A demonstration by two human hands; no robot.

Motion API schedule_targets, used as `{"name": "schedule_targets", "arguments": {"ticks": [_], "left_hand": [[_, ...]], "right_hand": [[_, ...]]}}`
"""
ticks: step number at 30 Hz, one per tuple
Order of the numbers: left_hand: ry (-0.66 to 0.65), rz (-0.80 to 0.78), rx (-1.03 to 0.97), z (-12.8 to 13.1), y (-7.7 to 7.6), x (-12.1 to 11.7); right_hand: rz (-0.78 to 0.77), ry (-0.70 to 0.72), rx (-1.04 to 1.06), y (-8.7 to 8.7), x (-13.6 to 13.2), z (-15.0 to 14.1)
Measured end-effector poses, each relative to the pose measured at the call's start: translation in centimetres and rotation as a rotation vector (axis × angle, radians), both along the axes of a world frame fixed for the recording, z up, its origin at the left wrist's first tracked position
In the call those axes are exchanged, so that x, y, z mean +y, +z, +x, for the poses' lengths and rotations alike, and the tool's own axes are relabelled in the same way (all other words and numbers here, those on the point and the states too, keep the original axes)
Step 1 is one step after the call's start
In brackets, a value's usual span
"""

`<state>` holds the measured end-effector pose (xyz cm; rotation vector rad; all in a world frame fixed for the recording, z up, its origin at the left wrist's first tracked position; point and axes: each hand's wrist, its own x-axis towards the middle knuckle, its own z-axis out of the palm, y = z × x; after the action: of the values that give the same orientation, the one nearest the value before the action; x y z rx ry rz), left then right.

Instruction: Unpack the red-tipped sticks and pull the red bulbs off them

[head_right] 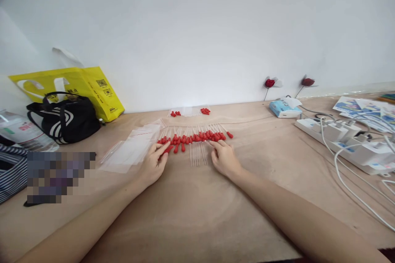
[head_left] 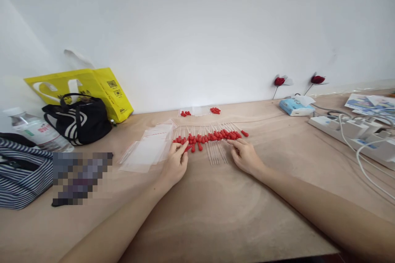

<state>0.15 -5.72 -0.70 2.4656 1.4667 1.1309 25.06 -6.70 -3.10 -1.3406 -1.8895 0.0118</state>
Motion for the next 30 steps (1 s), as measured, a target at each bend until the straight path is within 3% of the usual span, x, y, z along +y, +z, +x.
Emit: {"name": "schedule_targets", "arguments": {"ticks": [5, 12, 16, 19, 25, 30], "left_hand": [[0.103, -0.099, 0.026, -0.1, 0.5, 1.3], [0.148, 0.015, 0.133, 0.1, 1.4, 1.6], [0.278, -0.094, 0.253, 0.4, 2.8, 3.2], [0.290, -0.185, 0.284, 1.2, 3.5, 4.7], [0.374, -0.177, 0.317, 3.3, 2.9, 5.9], [0.435, -0.149, 0.283, 3.5, 3.1, 5.9]], "right_hand": [[-0.059, -0.063, -0.003, -0.1, 0.7, -0.2], [-0.049, 0.026, -0.042, 0.1, 0.7, -0.7], [-0.031, 0.091, -0.048, 0.3, 0.6, -0.9], [-0.014, 0.134, -0.039, 0.2, 0.4, -1.0], [0.089, 0.092, -0.001, 0.0, 0.2, -0.7], [0.123, 0.083, 0.012, -0.1, 0.1, -0.5]]}}
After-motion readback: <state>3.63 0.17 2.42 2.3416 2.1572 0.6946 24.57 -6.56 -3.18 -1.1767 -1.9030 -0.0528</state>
